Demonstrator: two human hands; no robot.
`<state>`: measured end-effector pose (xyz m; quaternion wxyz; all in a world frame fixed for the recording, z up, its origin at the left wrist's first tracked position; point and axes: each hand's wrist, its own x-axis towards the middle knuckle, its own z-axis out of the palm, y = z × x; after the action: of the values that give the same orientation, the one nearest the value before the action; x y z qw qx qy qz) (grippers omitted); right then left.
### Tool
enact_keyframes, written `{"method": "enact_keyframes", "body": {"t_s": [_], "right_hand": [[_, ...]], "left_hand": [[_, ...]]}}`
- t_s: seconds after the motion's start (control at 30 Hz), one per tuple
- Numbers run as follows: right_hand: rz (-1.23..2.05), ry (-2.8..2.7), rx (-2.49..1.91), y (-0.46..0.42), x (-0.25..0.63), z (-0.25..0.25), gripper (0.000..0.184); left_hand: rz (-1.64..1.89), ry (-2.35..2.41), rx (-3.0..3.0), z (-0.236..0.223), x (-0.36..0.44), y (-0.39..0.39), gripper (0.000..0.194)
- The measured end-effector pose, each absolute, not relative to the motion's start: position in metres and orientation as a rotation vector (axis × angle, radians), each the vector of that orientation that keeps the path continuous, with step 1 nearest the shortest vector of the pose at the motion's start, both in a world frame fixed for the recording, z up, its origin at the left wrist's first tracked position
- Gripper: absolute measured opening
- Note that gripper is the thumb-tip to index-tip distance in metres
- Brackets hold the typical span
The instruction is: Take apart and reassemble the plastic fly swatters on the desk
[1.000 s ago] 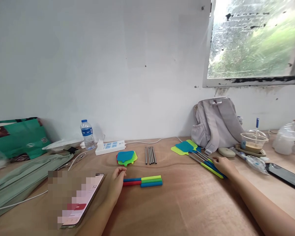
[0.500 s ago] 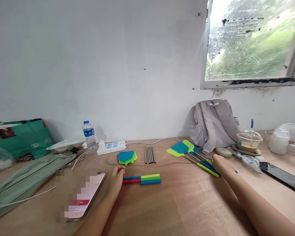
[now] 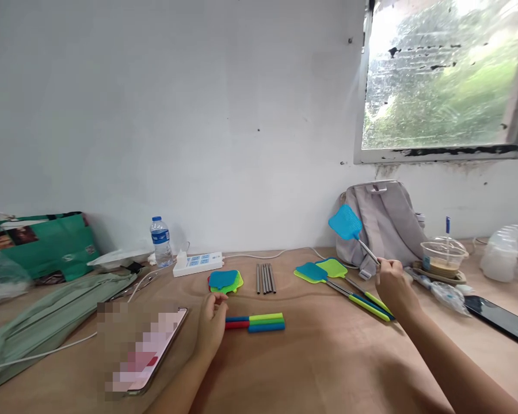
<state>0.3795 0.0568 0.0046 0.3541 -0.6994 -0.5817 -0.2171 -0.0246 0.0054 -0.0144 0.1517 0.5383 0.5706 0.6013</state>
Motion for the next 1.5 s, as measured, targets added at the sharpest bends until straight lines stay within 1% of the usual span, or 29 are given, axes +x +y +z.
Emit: {"method": "enact_keyframes", "body": {"t_s": [0.07,0.13,0.23,0.3,0.4,0.47,0.57,0.63,0.73,0.9,1.17,1.5], "right_hand": [[-0.436,-1.488,-1.547,0.052,0.358,0.009,0.030],[-0.214,-1.538,-1.355,0.043,0.324,0.008,0.030],[0.202,-1.657,-1.169,0.019,0.265,-0.003,0.028],[0.403,-1.735,-1.044,0.002,0.230,-0.014,0.025],[0.600,-1.799,-0.880,-0.016,0.195,-0.028,0.023],[0.680,-1.777,-0.870,-0.022,0.182,-0.033,0.021],[0.803,-1.710,-0.987,-0.022,0.170,-0.035,0.013],[0.889,-1.685,-1.045,-0.020,0.162,-0.036,0.022],[1.050,-1.686,-0.994,-0.016,0.153,-0.033,0.035],[1.333,-1.680,-0.818,-0.011,0.153,-0.022,0.046],[1.643,-1.510,-0.687,-0.005,0.160,-0.019,0.043],[2.148,-1.238,-0.482,-0.014,0.162,-0.014,0.040]], "left_hand": [[1.771,1.483,1.605,-0.011,-0.010,-0.001,0.012],[1.747,1.287,1.612,-0.006,0.012,-0.010,0.014],[1.553,1.021,1.483,0.001,0.052,-0.020,0.024],[1.453,0.891,1.328,0.002,0.077,-0.022,0.026],[1.520,0.846,1.114,-0.001,0.097,-0.017,0.019],[1.571,0.866,1.006,-0.005,0.096,-0.011,0.023],[1.536,0.788,0.836,-0.007,0.084,-0.003,0.033],[1.490,0.707,0.687,-0.006,0.075,-0.001,0.036],[1.466,0.676,0.518,-0.003,0.066,-0.001,0.038],[1.460,0.711,0.456,0.003,0.063,-0.003,0.039],[1.471,0.642,0.509,0.006,0.062,-0.003,0.042],[1.552,0.483,0.449,0.012,0.054,-0.002,0.040]]}}
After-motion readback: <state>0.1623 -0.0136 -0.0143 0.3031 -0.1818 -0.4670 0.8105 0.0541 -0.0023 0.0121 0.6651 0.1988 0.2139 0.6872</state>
